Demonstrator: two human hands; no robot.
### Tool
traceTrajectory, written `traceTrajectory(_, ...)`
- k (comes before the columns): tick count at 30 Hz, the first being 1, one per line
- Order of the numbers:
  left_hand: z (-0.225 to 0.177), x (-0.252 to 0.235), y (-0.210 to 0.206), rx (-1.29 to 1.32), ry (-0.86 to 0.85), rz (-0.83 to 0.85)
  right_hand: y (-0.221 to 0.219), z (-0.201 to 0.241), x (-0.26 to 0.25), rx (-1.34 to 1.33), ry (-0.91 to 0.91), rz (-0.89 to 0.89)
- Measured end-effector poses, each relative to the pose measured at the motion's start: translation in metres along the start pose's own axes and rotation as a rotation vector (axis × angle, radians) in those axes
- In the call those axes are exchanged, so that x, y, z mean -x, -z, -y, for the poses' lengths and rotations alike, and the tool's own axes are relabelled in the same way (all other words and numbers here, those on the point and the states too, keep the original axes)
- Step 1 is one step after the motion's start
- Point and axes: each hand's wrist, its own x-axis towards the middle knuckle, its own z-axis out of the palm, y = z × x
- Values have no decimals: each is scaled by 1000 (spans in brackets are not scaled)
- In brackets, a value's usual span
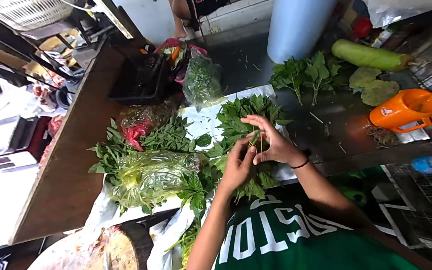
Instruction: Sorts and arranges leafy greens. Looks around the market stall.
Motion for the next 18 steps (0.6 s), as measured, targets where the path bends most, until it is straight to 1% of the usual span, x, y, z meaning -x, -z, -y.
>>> traceTrajectory(2, 7, -2, 3, -262, -75, 125, 15, 16, -7, 187, -17, 49)
traceTrajectory(3, 9, -2, 3, -344, -115, 179, 22, 17, -10, 231, -43, 83)
traceTrajectory(4, 10, -2, 4, -372, -147, 223, 26, 11, -12, 217, -84, 107)
traceTrajectory(5, 9, -3, 4, -323, -163, 244, 27, 2, -13, 137, -134, 105)
traceTrajectory(6, 6, -4, 4, -215, -157, 237, 25, -8, -10, 5, -190, 61)
traceTrajectory(7, 4, -5, 5, -78, -133, 198, 18, -17, -4, -163, -267, -19)
traceTrajectory(8, 4, -6, 5, 66, -98, 124, 10, -23, 2, -344, -320, -94)
traceTrajectory(9, 6, -7, 3, 200, -51, 21, 0, -31, 5, -484, -298, -163)
traceTrajectory(10, 7, -10, 2, 274, 3, -84, -7, -36, 6, -532, -207, -186)
traceTrajectory(11, 7, -13, 1, 272, 53, -161, -11, -36, 5, -460, -113, -177)
traceTrajectory(12, 6, -13, 1, 195, 91, -186, -12, -33, 4, -311, -30, -150)
traceTrajectory(13, 7, -11, 0, 74, 109, -160, -9, -24, 2, -121, 10, -114)
traceTrajectory(15, 14, -6, 4, -168, 77, 13, 3, -6, -5, 193, 4, -58)
traceTrajectory(16, 18, -5, 6, -248, 38, 104, 11, -2, -8, 269, -5, -35)
traceTrajectory(17, 20, -5, 9, -270, -5, 186, 19, -5, -11, 297, -11, -1)
traceTrajectory(18, 17, -5, 12, -221, -29, 240, 26, -9, -13, 297, -19, 43)
